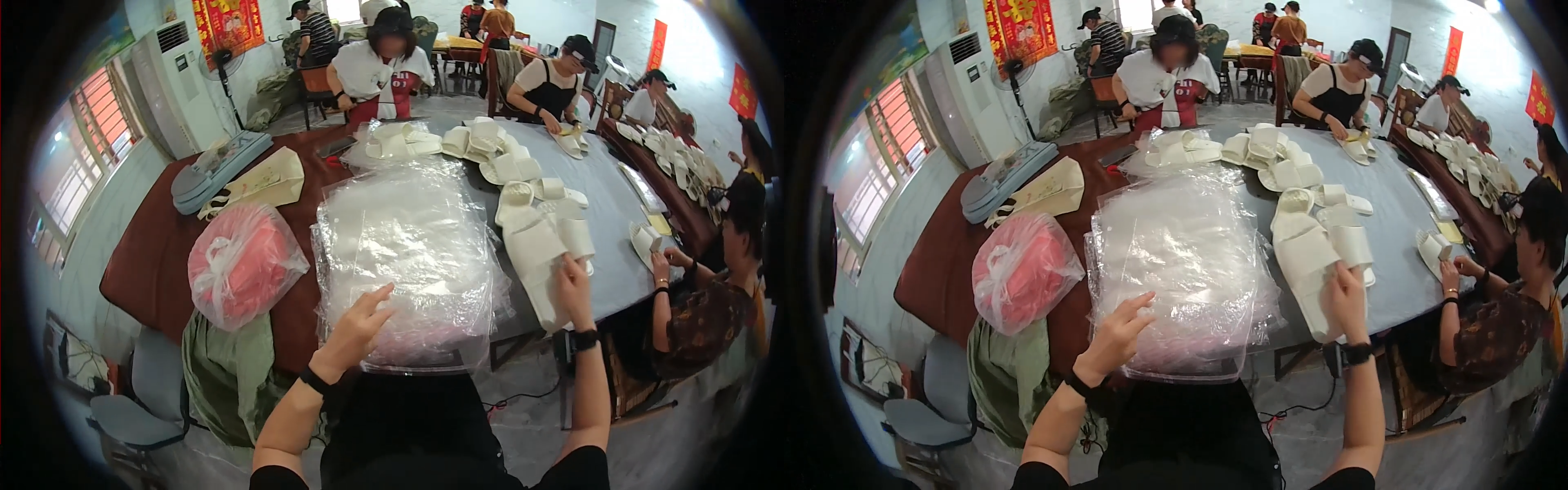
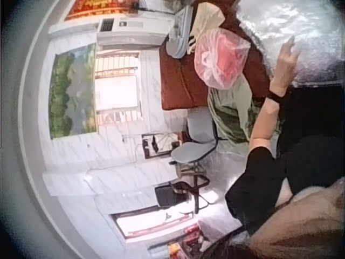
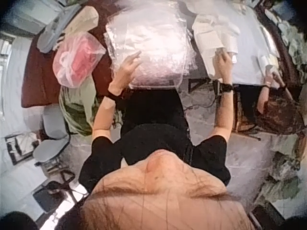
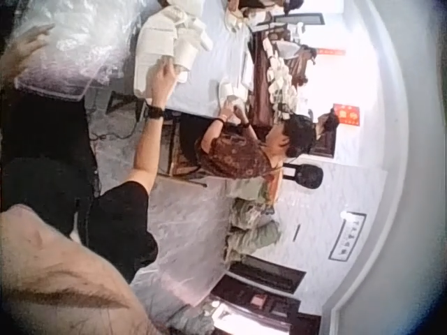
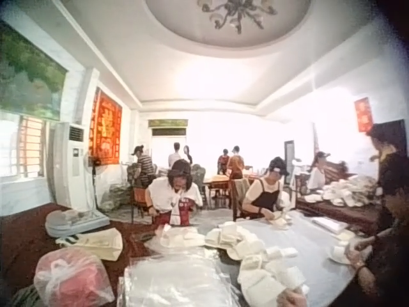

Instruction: Packing manufactured white slides/shoes into plastic bags for shipping.

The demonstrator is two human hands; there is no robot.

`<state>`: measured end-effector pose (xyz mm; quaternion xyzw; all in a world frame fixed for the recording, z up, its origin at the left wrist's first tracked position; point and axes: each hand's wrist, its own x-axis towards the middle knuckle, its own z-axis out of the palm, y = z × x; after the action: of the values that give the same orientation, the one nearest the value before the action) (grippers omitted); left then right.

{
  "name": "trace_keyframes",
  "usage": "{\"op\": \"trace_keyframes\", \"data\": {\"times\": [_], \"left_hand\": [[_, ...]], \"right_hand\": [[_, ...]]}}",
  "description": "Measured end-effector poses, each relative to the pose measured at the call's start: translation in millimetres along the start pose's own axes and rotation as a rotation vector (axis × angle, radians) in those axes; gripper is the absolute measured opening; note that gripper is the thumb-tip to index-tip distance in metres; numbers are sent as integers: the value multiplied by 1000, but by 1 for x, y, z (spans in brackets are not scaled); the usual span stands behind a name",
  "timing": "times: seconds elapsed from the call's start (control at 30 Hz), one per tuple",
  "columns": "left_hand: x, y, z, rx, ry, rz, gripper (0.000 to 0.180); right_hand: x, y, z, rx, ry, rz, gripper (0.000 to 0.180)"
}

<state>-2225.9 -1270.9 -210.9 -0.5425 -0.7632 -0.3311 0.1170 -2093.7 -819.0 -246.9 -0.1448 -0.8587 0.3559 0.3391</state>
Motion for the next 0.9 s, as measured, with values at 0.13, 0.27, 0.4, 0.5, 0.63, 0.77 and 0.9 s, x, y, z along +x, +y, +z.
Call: {"op": "trace_keyframes", "data": {"times": [0.13, 0.27, 0.4, 0.5, 0.63, 0.77, 0.9], "left_hand": [[12, 9, 6, 98, 31, -91, 56], [30, 17, 19, 82, -20, -114, 72], [46, 25, 40, 16, -92, -79, 76], [45, 21, 42, -32, -79, -14, 74], [35, 23, 31, -178, -129, -15, 78], [35, 29, 26, -174, -153, 22, 79], [25, 31, 25, -16, -164, -13, 78]], "right_hand": [[-26, -85, -59, 586, -44, 153, 54], [-72, -175, -94, 509, -286, 108, 55], [-102, -212, -82, 315, -690, -216, 52], [-115, -208, -61, 401, -912, -204, 57], [-119, -168, -41, 420, -847, -40, 58], [-112, -152, -28, 207, -801, -99, 57], [-101, -175, -15, 18, -716, -255, 47]]}}
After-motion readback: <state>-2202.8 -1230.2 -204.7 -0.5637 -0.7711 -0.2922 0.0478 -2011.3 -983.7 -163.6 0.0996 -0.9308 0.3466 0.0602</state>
